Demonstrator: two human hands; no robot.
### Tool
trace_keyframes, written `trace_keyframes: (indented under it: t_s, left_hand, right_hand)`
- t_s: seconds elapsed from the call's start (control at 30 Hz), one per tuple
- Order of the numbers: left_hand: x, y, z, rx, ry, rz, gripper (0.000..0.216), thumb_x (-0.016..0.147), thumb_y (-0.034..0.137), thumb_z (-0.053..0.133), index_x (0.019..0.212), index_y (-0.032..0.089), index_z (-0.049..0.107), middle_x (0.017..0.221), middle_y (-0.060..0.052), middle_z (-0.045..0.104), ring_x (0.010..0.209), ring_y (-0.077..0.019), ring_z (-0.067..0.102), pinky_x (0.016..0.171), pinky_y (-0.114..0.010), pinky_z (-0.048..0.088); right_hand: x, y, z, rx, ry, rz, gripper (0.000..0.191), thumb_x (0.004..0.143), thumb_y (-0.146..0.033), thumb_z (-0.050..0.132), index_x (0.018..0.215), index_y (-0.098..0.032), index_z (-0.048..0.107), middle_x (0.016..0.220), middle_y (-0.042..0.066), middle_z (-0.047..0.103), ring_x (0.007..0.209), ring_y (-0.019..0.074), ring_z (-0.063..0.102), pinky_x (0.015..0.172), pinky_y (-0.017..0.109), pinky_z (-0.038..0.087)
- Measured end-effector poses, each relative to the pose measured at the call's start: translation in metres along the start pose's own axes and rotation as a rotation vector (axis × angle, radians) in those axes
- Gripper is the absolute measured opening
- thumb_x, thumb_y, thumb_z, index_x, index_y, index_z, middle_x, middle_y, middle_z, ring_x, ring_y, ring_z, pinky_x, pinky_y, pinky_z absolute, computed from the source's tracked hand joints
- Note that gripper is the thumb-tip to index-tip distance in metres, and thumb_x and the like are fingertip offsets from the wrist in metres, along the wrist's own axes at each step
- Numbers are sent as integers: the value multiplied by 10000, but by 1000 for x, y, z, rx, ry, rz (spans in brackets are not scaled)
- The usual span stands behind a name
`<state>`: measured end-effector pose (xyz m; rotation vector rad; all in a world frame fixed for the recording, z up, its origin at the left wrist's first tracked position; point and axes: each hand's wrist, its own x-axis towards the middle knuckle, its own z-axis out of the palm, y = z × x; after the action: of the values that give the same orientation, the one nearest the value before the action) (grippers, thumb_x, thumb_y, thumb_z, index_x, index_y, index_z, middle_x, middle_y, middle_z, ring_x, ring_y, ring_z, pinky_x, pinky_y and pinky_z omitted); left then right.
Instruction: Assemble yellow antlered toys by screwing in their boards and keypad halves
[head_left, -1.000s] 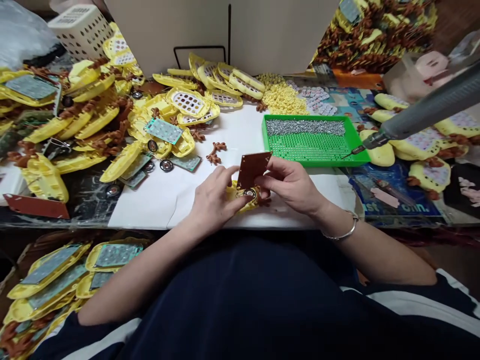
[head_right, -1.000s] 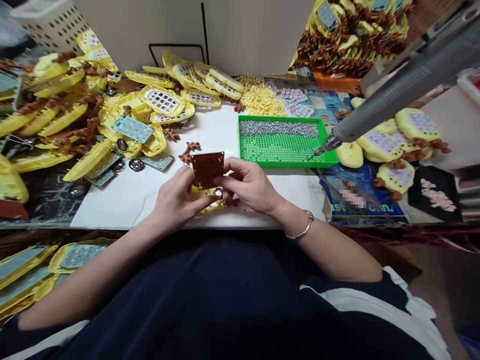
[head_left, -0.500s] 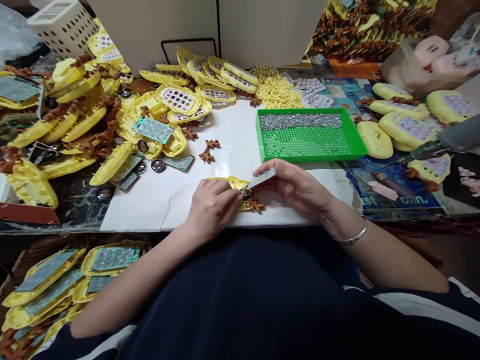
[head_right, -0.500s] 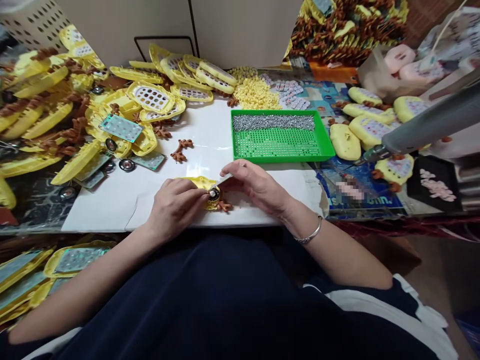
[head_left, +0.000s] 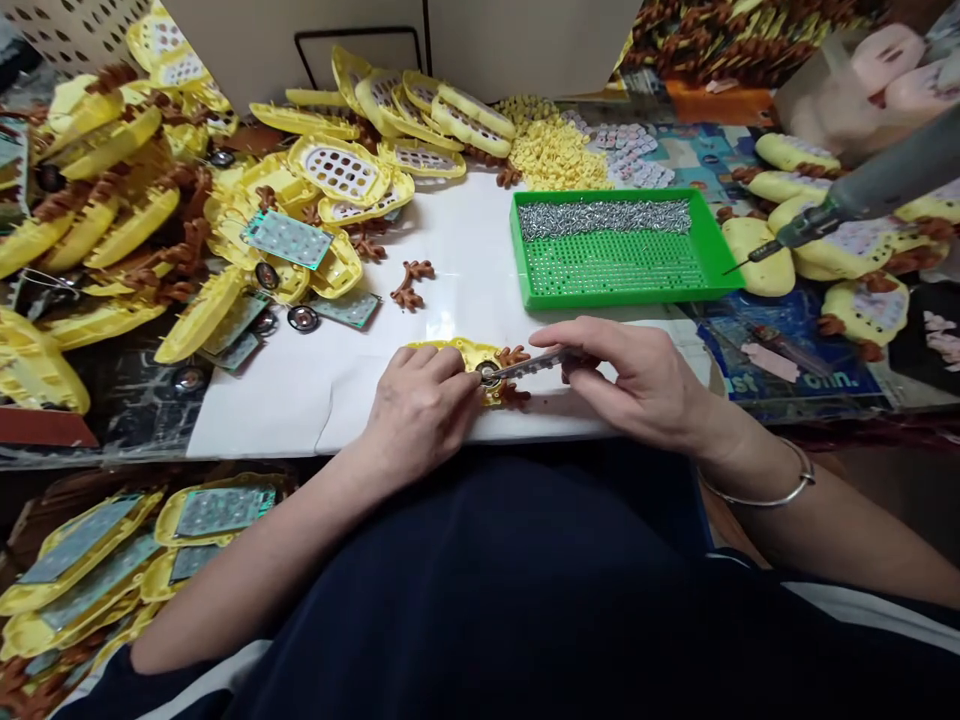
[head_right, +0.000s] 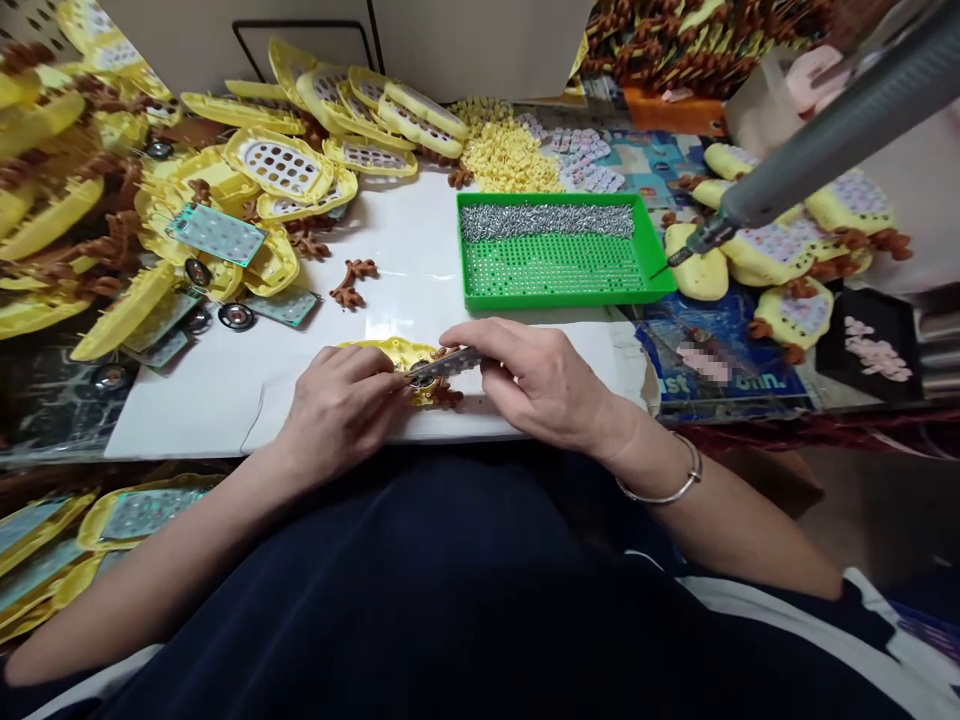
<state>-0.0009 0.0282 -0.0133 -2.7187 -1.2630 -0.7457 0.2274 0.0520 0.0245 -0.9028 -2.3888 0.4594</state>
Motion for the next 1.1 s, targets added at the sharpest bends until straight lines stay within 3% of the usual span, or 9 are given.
trace_keyframes:
  t_s: [0.17, 0.33, 0.43, 0.53, 0.6, 0.7, 0.9, 1.1]
  left_hand:
    - [1, -1, 1, -32, 4, -14, 259, 903, 235, 496, 715, 178, 665, 716, -53, 618, 666, -192, 533, 613, -322, 364]
    - [-3, -3, 10, -69, 114, -63, 196, 897, 259, 549, 764, 189, 674, 684, -26, 630, 631, -177, 542, 587, -310, 346]
    - [-5, -2, 9, -122, 127, -49, 135, 882, 232, 568, 845, 169, 681, 709, -34, 647, 652, -176, 561, 612, -316, 360]
    - [-5, 0, 7, -118, 104, -33, 140, 877, 253, 574, 833, 170, 678, 716, -40, 647, 662, -181, 558, 637, -324, 375]
    - [-4, 1, 7, -71, 110, -18, 164, 886, 275, 570, 799, 180, 672, 699, -37, 639, 654, -184, 545, 632, -324, 373]
    - [-4, 1, 11, -8, 148, 2, 179, 899, 263, 559, 777, 190, 667, 668, -27, 629, 632, -182, 528, 611, -320, 360]
    - [-6, 1, 12, -20, 153, 3, 189, 907, 212, 520, 802, 163, 670, 689, -40, 644, 621, -175, 543, 605, -315, 374]
    - [-7, -4, 12, -240, 186, -140, 114, 880, 201, 596, 805, 157, 672, 669, -9, 651, 613, -128, 587, 600, -261, 413]
  right_hand:
    - [0, -5, 1, -141, -57, -74, 436, 794, -28, 434, 1187, -178, 549, 857, 41, 650, 730, 133, 604, 657, 234, 489]
    - [7, -6, -2, -111, -104, 85, 481, 785, -50, 444, 1240, -185, 524, 976, 68, 668, 781, 158, 614, 705, 280, 494]
    - [11, -1, -1, 104, -55, 316, 481, 762, -67, 490, 1228, -183, 500, 877, 32, 653, 676, 133, 577, 644, 275, 481]
    - [13, 5, 7, 479, 10, 514, 330, 774, -123, 550, 1100, -172, 523, 775, -11, 608, 593, 90, 529, 561, 230, 458]
    - [13, 6, 15, 704, 50, 588, 214, 775, -195, 615, 975, -173, 544, 772, -18, 604, 595, 74, 525, 551, 209, 456]
    - [11, 4, 30, 874, 47, 631, 229, 749, -283, 686, 911, -165, 575, 801, -7, 640, 645, 85, 554, 588, 219, 477]
    - [9, -1, 44, 778, 168, 591, 179, 773, -298, 645, 894, -168, 627, 784, 1, 662, 717, 125, 596, 675, 275, 499]
    - [6, 1, 47, 758, 177, 710, 218, 765, -383, 649, 780, -191, 548, 548, -49, 555, 469, 90, 497, 455, 236, 408]
